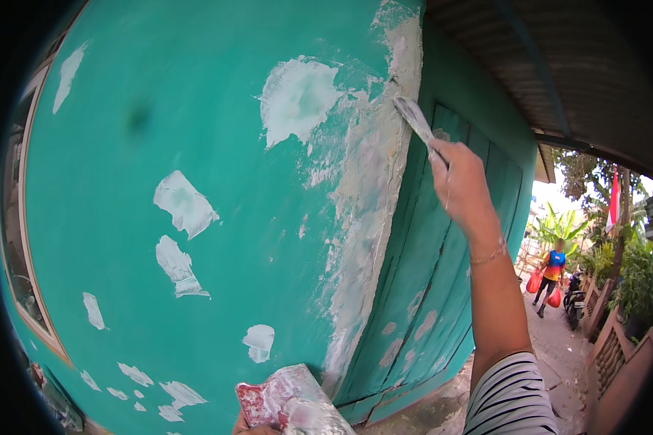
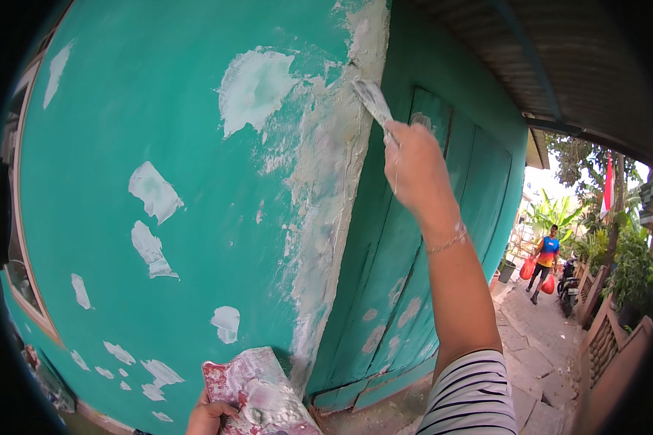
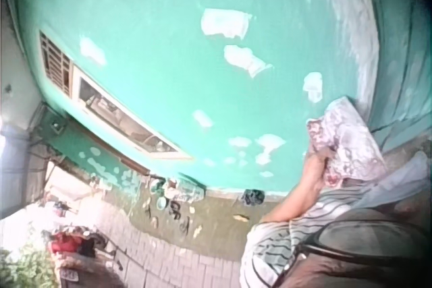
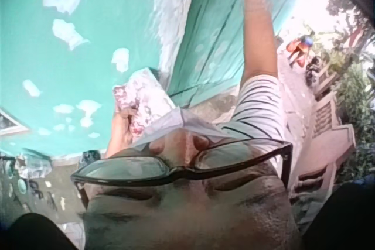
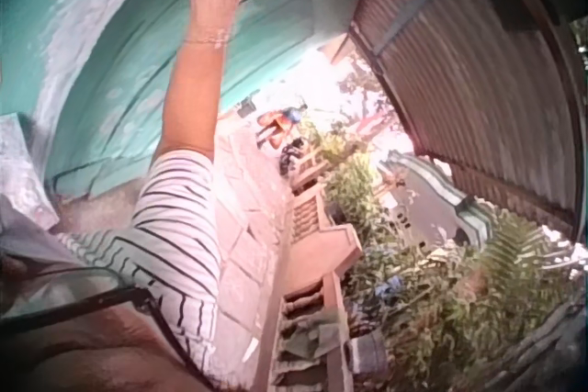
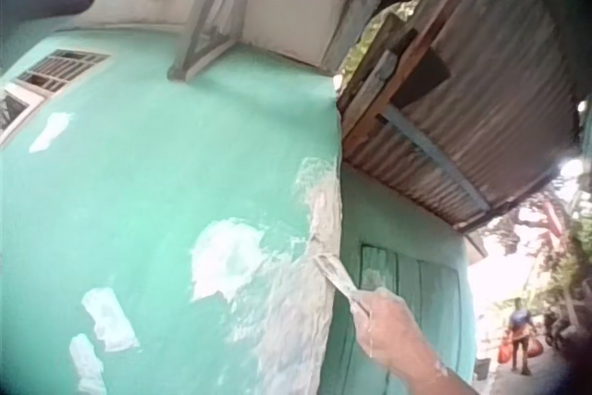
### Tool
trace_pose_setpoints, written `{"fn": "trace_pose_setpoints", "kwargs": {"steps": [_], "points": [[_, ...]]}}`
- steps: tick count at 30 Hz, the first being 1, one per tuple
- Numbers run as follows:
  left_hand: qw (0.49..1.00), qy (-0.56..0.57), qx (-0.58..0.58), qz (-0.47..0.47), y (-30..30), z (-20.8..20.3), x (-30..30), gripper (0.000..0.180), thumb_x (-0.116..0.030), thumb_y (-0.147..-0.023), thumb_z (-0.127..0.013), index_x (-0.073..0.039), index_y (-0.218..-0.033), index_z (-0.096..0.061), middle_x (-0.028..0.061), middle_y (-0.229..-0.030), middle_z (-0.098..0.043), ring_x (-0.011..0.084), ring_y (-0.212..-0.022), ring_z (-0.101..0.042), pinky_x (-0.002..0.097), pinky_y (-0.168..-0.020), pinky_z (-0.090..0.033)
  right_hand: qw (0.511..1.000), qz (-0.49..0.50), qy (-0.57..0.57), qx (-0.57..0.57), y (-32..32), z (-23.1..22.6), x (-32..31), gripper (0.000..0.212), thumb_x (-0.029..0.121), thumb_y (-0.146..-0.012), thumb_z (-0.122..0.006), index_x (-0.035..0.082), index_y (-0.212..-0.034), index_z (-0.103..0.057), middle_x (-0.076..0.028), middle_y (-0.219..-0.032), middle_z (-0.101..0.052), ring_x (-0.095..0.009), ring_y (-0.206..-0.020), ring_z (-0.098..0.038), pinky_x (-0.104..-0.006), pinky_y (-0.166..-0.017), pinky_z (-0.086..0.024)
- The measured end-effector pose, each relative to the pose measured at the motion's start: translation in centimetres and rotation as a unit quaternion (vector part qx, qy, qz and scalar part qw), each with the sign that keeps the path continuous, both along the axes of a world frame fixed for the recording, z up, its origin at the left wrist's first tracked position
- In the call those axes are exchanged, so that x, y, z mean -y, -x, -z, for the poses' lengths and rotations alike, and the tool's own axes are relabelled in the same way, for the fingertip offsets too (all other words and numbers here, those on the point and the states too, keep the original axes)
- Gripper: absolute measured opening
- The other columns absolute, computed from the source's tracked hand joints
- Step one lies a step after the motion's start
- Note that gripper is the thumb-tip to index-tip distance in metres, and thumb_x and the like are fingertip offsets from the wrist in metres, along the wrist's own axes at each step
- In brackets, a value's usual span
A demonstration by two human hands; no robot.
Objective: The person applies wall putty to the corner of an exterior wall using a putty knife and a plastic tray.
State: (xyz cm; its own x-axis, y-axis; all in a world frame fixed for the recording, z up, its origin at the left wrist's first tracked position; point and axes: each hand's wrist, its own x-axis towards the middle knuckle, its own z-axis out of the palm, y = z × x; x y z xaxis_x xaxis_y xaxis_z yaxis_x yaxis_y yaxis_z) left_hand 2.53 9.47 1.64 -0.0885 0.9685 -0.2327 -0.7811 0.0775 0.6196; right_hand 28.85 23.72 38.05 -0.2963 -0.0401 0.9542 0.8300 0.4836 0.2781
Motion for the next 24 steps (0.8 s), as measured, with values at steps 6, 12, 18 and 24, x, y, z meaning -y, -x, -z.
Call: {"fn": "trace_pose_setpoints", "kwargs": {"steps": [6, 12, 18, 24], "points": [[0.999, 0.025, -0.026, -0.041, 1.6, 1.8, 1.7, 0.041, 0.008, -0.069, -0.055, 0.007, -0.11, -0.061, 0.0143, -0.092, -0.067, 0.0246, -0.078, -0.068, 0.0325, -0.065, -0.058, 0.984, -0.027, 0.177, -0.001, -1.6, 11.1, 6.3, 0.028, 0.003, -0.09, -0.059, -0.001, -0.118, -0.061, -0.018, -0.085, -0.06, -0.032, -0.077, -0.058, -0.0387, -0.071, -0.047], [0.998, -0.038, 0.015, -0.053, 2.1, 0.8, 2.6, 0.039, 0.01, -0.071, -0.054, 0.004, -0.108, -0.063, 0.0155, -0.094, -0.069, 0.025, -0.081, -0.069, 0.0304, -0.068, -0.059, 0.812, -0.278, 0.445, -0.255, -2.2, 17.5, 14.2, 0.035, -0.001, -0.092, -0.062, -0.004, -0.126, -0.055, -0.002, -0.088, -0.061, -0.004, -0.066, -0.052, -0.0187, -0.055, -0.039], [0.994, -0.095, 0.04, 0.04, 2.5, 2.9, 3.7, 0.082, 0.02, -0.068, -0.046, -0.006, -0.145, -0.037, 0.0169, -0.127, -0.06, 0.0308, -0.109, -0.065, 0.0415, -0.086, -0.06, 0.632, -0.205, 0.668, -0.335, -1.5, 27.1, 18.7, 0.034, 0.002, -0.089, -0.065, -0.007, -0.121, -0.059, -0.007, -0.087, -0.066, -0.002, -0.056, -0.047, -0.0188, -0.046, -0.034], [0.996, -0.068, 0.033, 0.05, 2.1, 3.5, 6.3, 0.077, 0.021, -0.072, -0.047, -0.008, -0.142, -0.037, 0.0171, -0.128, -0.057, 0.029, -0.109, -0.065, 0.0422, -0.086, -0.06, 0.371, -0.313, 0.728, -0.483, 4.0, 33.7, 18.9, 0.036, 0.019, -0.097, -0.056, -0.011, -0.117, -0.062, -0.008, -0.086, -0.07, -0.004, -0.048, -0.037, -0.02, -0.042, -0.029]]}}
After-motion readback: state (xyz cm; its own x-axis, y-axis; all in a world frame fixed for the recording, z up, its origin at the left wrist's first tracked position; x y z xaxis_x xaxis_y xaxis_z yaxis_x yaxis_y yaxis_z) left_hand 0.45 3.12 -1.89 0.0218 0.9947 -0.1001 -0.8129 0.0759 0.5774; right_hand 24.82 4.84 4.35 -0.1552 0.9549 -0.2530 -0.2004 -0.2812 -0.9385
